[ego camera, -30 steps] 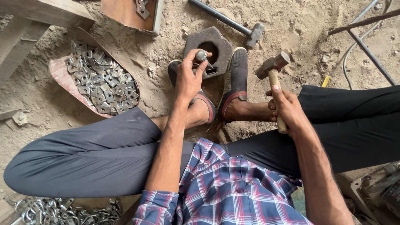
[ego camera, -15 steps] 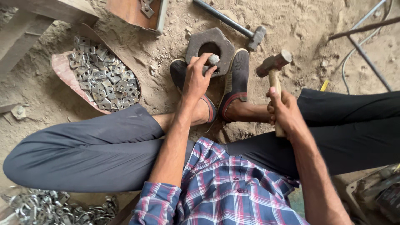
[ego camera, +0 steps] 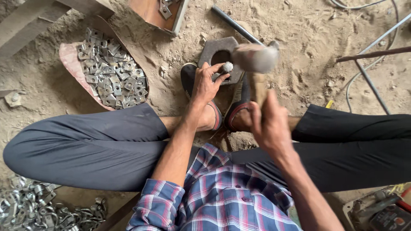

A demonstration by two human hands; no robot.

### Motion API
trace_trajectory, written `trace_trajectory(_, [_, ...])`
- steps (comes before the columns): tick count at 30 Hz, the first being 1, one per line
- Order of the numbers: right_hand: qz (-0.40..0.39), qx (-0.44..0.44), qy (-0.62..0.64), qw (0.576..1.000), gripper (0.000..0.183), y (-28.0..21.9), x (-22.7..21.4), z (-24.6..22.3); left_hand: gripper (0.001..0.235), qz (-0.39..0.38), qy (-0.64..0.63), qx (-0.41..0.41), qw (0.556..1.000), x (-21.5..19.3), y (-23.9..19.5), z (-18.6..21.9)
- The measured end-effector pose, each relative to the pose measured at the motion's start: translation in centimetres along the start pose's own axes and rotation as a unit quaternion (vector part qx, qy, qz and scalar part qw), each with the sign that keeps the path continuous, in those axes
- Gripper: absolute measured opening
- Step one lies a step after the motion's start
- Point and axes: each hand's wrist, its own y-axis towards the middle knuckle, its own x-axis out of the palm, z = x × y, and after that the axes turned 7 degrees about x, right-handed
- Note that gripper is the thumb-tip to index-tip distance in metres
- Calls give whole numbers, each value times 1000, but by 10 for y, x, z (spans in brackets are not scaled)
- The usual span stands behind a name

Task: The person sits on the ground and uses a hammer to strike metal components placed on a large hexagonal nut acting as an anvil, shaping and aligning the small metal plates.

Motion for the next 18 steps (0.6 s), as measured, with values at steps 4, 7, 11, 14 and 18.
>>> trace_trajectory(4, [-1,-43,-100,994,29,11,19,-13,40,-15,4,25,1000,-13,-5,6])
trace_trajectory(7, [-21,60,-61,996,30,14,5,-20,39,22,22,52,998,-13,2,9])
trace_trajectory(11, [73,-65,-123,988,29,1,-5,-11,39,-5,-19,-15,1000,-3,-5,-4])
trace_trajectory(14, [60,-122,-60,989,28,4,0,-9,40,-15,-8,-15,1000,-1,-1,-7])
trace_trajectory(18, [-65,39,-42,996,29,12,18,-4,34,-26,20,1,999,-4,-5,-3])
